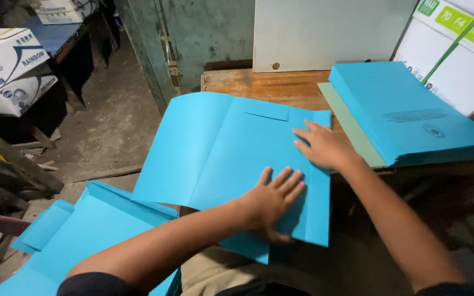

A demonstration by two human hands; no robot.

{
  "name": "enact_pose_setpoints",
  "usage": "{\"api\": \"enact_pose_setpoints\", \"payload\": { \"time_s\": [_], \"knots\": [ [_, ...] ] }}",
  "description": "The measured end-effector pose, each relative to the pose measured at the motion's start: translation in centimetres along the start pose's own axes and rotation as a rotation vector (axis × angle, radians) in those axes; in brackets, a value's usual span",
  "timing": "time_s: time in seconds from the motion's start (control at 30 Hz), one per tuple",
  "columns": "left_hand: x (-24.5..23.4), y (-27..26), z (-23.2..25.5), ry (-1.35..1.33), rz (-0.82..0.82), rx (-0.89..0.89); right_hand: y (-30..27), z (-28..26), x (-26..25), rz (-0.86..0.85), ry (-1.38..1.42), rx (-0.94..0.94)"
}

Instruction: The person folds light blue paper sheets on a wooden table. They align the edges, fold the paper in half, and press the crease flat with both hands. The folded sheets are stacked on the table.

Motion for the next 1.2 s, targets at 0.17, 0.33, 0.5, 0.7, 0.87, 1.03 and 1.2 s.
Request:
{"api": "enact_pose_setpoints", "payload": {
  "time_s": [0.17,0.33,0.5,0.7,0.87,1.03,1.2],
  "knots": [
    [1.6,-3.0,4.4,-0.125,0.148,0.127,1.8,-0.7,-0.9,-0.034,0.229,-0.036],
    [-0.3,-3.7,4.8,-0.247,-0.009,0.233,4.7,0.8,-1.1,0.186,0.16,-0.112],
    [-7.2,-3.1,-0.9,-0.258,0.273,-0.035,7.6,3.1,-0.2,0.285,-0.039,-0.099],
    [-4.8,1.1,-9.5,-0.14,0.248,-0.24,10.9,6.2,0.1,0.387,-0.033,0.008],
    [-0.5,6.3,-14.4,-0.072,0.151,-0.341,7.9,4.5,-1.7,0.537,0.144,0.011],
    [-0.2,7.7,-16.3,-0.15,0.027,-0.433,8.9,5.9,-0.3,0.544,0.139,0.11],
    [-0.7,6.7,-16.8,-0.283,0.042,-0.492,7.0,-1.7,-0.9,0.588,-0.085,-0.076]
  ]
}}
Point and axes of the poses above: each hand's wrist, its own y-axis towards the middle knuckle, its own x-axis out of the palm, z = x × y, the point moved 9 cm from there along y, towards the middle knuckle, and after that the axes turned 8 degrees about -x, right-handed, at the moved point
